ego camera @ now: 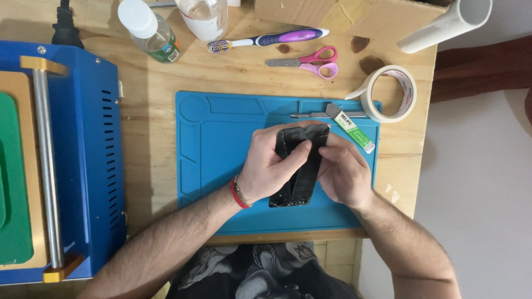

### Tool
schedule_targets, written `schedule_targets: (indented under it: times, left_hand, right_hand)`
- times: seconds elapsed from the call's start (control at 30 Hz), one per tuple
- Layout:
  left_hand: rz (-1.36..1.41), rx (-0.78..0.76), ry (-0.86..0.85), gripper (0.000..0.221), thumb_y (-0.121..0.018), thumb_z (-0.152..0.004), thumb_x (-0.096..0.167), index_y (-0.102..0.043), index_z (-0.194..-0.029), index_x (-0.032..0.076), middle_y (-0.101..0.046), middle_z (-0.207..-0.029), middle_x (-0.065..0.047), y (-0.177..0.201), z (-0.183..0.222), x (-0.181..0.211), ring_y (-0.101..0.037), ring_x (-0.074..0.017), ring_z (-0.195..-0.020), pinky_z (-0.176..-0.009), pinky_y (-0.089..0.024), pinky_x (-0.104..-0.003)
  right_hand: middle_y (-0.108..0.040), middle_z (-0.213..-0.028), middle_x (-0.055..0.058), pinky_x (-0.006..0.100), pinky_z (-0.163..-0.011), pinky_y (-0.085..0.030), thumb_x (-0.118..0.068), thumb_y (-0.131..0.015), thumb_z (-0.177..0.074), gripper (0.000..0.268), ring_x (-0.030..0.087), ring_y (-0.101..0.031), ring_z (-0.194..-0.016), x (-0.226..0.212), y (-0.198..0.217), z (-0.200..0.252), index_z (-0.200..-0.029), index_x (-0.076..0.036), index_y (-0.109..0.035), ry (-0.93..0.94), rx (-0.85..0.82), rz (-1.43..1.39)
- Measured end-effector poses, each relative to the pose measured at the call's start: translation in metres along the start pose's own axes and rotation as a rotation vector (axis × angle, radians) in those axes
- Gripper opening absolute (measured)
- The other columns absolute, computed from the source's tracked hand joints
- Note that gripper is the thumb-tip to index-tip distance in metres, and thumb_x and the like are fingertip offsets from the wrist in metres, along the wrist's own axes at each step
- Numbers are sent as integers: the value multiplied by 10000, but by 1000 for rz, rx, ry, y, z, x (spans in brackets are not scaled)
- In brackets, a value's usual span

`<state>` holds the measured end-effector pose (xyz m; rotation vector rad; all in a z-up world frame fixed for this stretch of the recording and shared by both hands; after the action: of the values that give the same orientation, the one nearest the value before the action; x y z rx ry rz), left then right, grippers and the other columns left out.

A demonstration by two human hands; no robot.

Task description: Scraping adhesive residue or film off a mobile phone LCD screen using a small hand-held blade on a repair mat.

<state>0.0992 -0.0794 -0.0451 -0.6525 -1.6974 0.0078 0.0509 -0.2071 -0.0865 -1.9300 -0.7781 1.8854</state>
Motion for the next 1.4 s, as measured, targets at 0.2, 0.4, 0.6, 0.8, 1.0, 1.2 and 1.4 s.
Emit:
schedule_targets:
  times: [0.2, 0.4, 0.6, 0.8, 1.0, 1.2, 1.4]
  left_hand:
    - [1, 7, -10, 237, -665, -1025, -35, -782, -1230, -11, -822, -1007, -250, -4, 3, 10, -833, -361, -966, -713, -707, -422]
    - [-10, 17, -15, 158, -716, -1009, -11, -805, -1139, -25, -815, -899, -228, 0, -3, 5, -829, -282, -880, -646, -676, -366]
    - [-14, 12, -8, 148, -717, -1000, -18, -801, -1122, -24, -815, -908, -235, -2, -4, 10, -833, -305, -889, -651, -683, -386]
    - [-5, 22, 4, 103, -716, -1021, -2, -806, -1064, -25, -801, -836, -214, 1, -5, 9, -805, -229, -821, -632, -655, -352]
    - [-2, 26, 3, 105, -718, -1022, 0, -805, -1079, -13, -804, -854, -213, -1, -5, 8, -809, -234, -830, -635, -658, -353]
    - [-2, 36, 5, 111, -720, -1023, 2, -804, -1094, -1, -808, -872, -212, 0, -3, 7, -813, -239, -838, -638, -661, -353]
    - [-22, 46, -35, 183, -673, -1032, -33, -789, -1173, -16, -810, -925, -240, -1, -1, 16, -827, -294, -880, -666, -668, -372]
  right_hand:
    - [-696, -848, 279, 570, -772, -719, -54, -295, -1168, 445, 357, -787, -782, 18, 37, 20, -1110, 186, -665, -8, -10, 34]
    - [-710, -857, 284, 554, -775, -726, -111, -249, -1179, 529, 361, -802, -805, -1, -5, -3, -1123, 197, -676, 1, -37, -46]
    - [-704, -848, 286, 559, -769, -707, 22, -339, -1098, 389, 348, -774, -809, -7, -10, -2, -1054, 187, -689, -5, -18, 16]
    - [-742, -932, 329, 551, -803, -721, -70, -278, -1171, 482, 376, -812, -873, 7, 11, 6, -1161, 212, -669, -29, -4, 9]
    - [-726, -946, 318, 587, -789, -708, 6, -351, -1104, 381, 368, -792, -837, -4, -10, -3, -1164, 196, -676, -39, 37, -94]
    - [-707, -836, 268, 525, -783, -710, -48, -336, -1152, 412, 324, -783, -782, 17, 34, 15, -1078, 164, -682, -42, -6, 17]
    - [-712, -833, 311, 550, -730, -723, -74, -317, -1192, 443, 354, -800, -778, 16, 30, 9, -1070, 189, -652, -40, 0, 39]
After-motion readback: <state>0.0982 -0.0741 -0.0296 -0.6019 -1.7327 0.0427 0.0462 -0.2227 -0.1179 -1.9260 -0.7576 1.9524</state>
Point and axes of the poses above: each hand's wrist, its own z-axis away from the middle knuckle, its own y-axis out of the back of the hand, x = y × z, the point moved 10 cm from there along -z, towards the middle knuckle
